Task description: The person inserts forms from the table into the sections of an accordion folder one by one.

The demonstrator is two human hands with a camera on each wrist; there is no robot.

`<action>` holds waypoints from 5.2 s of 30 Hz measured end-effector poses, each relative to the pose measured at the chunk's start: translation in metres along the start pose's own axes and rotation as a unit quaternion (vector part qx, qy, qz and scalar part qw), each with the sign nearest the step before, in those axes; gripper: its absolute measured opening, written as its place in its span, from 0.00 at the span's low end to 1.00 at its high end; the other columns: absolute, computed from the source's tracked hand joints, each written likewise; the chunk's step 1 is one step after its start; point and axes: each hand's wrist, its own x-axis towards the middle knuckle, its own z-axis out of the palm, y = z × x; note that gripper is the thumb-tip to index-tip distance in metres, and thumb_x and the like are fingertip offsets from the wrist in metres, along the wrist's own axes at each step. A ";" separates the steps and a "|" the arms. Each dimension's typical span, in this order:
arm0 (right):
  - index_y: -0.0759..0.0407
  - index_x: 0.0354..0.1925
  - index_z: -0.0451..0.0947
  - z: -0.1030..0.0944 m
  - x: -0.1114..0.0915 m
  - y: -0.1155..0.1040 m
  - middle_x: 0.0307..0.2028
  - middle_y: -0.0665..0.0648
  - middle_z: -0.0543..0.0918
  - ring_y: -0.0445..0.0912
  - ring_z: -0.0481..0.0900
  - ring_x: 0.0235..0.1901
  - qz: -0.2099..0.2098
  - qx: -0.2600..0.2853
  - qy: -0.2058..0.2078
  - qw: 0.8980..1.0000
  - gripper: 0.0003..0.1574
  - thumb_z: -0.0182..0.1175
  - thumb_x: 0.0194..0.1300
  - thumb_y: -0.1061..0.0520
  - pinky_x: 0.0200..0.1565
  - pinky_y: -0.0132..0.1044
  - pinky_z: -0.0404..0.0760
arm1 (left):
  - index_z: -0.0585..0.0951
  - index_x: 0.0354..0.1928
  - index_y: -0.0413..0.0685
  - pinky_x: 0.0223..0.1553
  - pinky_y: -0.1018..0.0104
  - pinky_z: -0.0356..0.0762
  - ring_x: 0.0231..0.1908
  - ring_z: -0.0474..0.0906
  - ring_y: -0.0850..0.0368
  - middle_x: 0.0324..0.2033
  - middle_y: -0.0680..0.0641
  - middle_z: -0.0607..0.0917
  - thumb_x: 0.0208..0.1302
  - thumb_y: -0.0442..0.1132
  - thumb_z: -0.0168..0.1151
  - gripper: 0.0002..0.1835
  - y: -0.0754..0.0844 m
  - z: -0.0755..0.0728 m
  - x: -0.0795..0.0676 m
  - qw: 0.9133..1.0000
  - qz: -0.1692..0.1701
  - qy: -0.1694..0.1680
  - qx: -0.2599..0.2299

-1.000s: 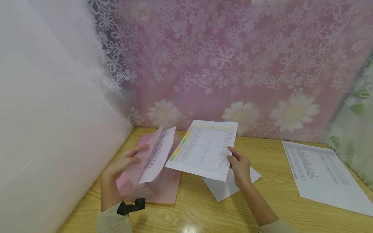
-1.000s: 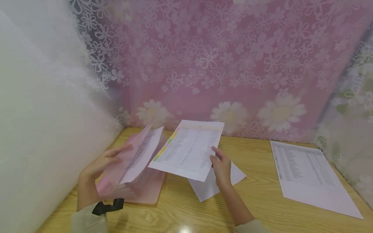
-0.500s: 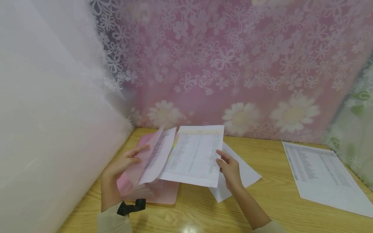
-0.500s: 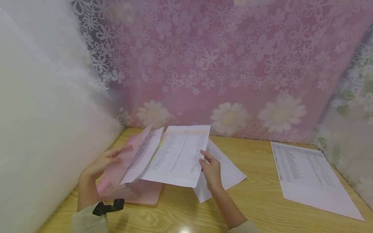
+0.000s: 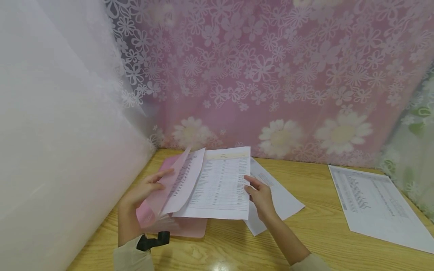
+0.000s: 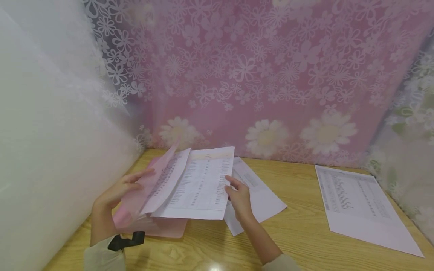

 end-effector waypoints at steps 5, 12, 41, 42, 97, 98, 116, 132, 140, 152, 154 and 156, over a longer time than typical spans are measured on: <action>0.66 0.58 0.70 0.006 0.001 0.000 0.58 0.65 0.70 0.53 0.76 0.45 -0.001 0.000 -0.003 1.000 0.24 0.50 0.64 0.67 0.38 0.35 0.76 | 0.65 0.64 0.35 0.58 0.45 0.42 0.65 0.41 0.45 0.66 0.39 0.57 0.59 0.26 0.50 0.28 0.000 0.001 0.001 1.000 0.007 0.001 0.002; 0.68 0.58 0.70 0.013 0.003 0.001 0.55 0.67 0.72 0.52 0.77 0.43 -0.005 0.004 -0.011 1.000 0.23 0.51 0.63 0.68 0.37 0.35 0.77 | 0.65 0.64 0.35 0.58 0.45 0.41 0.65 0.41 0.45 0.66 0.39 0.58 0.58 0.26 0.50 0.28 -0.001 0.001 0.001 1.000 0.011 0.002 0.001; 0.67 0.56 0.73 0.046 0.020 0.001 0.57 0.67 0.70 0.47 0.78 0.37 -0.002 -0.029 -0.048 0.998 0.22 0.51 0.63 0.67 0.37 0.38 0.77 | 0.64 0.65 0.37 0.57 0.46 0.42 0.65 0.42 0.44 0.66 0.39 0.57 0.59 0.27 0.49 0.29 -0.001 0.001 -0.001 1.000 0.001 -0.002 -0.002; 0.67 0.56 0.73 0.048 0.021 0.001 0.58 0.67 0.69 0.46 0.78 0.35 -0.003 -0.027 -0.050 0.998 0.22 0.52 0.63 0.67 0.37 0.37 0.77 | 0.64 0.65 0.37 0.57 0.46 0.42 0.65 0.42 0.44 0.66 0.39 0.57 0.59 0.26 0.49 0.29 -0.001 0.001 -0.001 1.000 0.001 -0.001 -0.003; 0.65 0.61 0.67 0.091 0.035 0.010 0.51 0.65 0.76 0.46 0.79 0.35 0.026 -0.021 -0.181 0.983 0.28 0.54 0.62 0.65 0.37 0.39 0.77 | 0.66 0.64 0.38 0.58 0.46 0.43 0.65 0.43 0.45 0.66 0.41 0.59 0.58 0.26 0.50 0.28 0.001 -0.002 -0.002 1.000 0.005 0.013 0.014; 0.65 0.61 0.67 0.091 0.035 0.010 0.50 0.65 0.76 0.46 0.79 0.35 0.025 -0.019 -0.175 0.984 0.28 0.54 0.62 0.65 0.37 0.39 0.77 | 0.66 0.64 0.38 0.58 0.46 0.42 0.65 0.43 0.45 0.66 0.42 0.59 0.58 0.26 0.50 0.28 0.001 -0.002 -0.002 1.000 0.006 0.012 0.015; 0.67 0.60 0.68 0.097 0.029 0.006 0.46 0.61 0.73 0.46 0.74 0.38 0.004 0.009 -0.089 0.996 0.28 0.55 0.60 0.67 0.42 0.36 0.75 | 0.65 0.65 0.38 0.58 0.46 0.42 0.65 0.42 0.45 0.67 0.41 0.57 0.59 0.26 0.50 0.29 0.003 -0.002 0.000 1.000 0.013 0.008 0.017; 0.66 0.64 0.63 0.107 0.017 0.008 0.56 0.68 0.71 0.51 0.81 0.35 -0.014 -0.001 -0.203 0.979 0.34 0.54 0.58 0.66 0.37 0.43 0.78 | 0.65 0.64 0.38 0.55 0.51 0.50 0.63 0.48 0.45 0.67 0.41 0.58 0.58 0.27 0.50 0.29 0.003 -0.002 0.000 1.000 0.005 0.005 0.021; 0.71 0.63 0.62 0.106 0.020 0.012 0.53 0.70 0.73 0.44 0.78 0.31 0.022 0.006 -0.208 0.978 0.34 0.54 0.57 0.68 0.36 0.37 0.76 | 0.65 0.65 0.38 0.55 0.53 0.49 0.64 0.46 0.46 0.66 0.43 0.59 0.59 0.27 0.50 0.29 0.003 -0.002 -0.001 1.000 0.012 0.006 0.016; 0.75 0.63 0.57 0.113 0.027 0.019 0.58 0.70 0.68 0.53 0.76 0.45 -0.007 -0.024 -0.267 0.963 0.38 0.57 0.56 0.67 0.43 0.42 0.75 | 0.65 0.65 0.39 0.53 0.54 0.53 0.62 0.49 0.45 0.67 0.43 0.58 0.58 0.26 0.49 0.29 0.002 -0.001 -0.001 1.000 0.005 0.002 0.012; 0.76 0.64 0.55 0.114 0.027 0.019 0.58 0.70 0.68 0.53 0.76 0.46 -0.010 -0.026 -0.280 0.960 0.39 0.57 0.57 0.67 0.43 0.40 0.75 | 0.65 0.65 0.39 0.53 0.54 0.52 0.62 0.49 0.45 0.67 0.42 0.57 0.59 0.27 0.50 0.29 0.001 -0.002 -0.001 1.000 0.006 0.000 0.012; 0.75 0.64 0.55 0.115 0.027 0.018 0.58 0.69 0.68 0.52 0.75 0.48 -0.012 -0.026 -0.290 0.957 0.39 0.56 0.58 0.67 0.44 0.40 0.75 | 0.65 0.65 0.39 0.53 0.53 0.52 0.62 0.48 0.45 0.67 0.43 0.57 0.59 0.27 0.50 0.29 0.001 -0.002 0.000 1.000 0.007 -0.001 0.012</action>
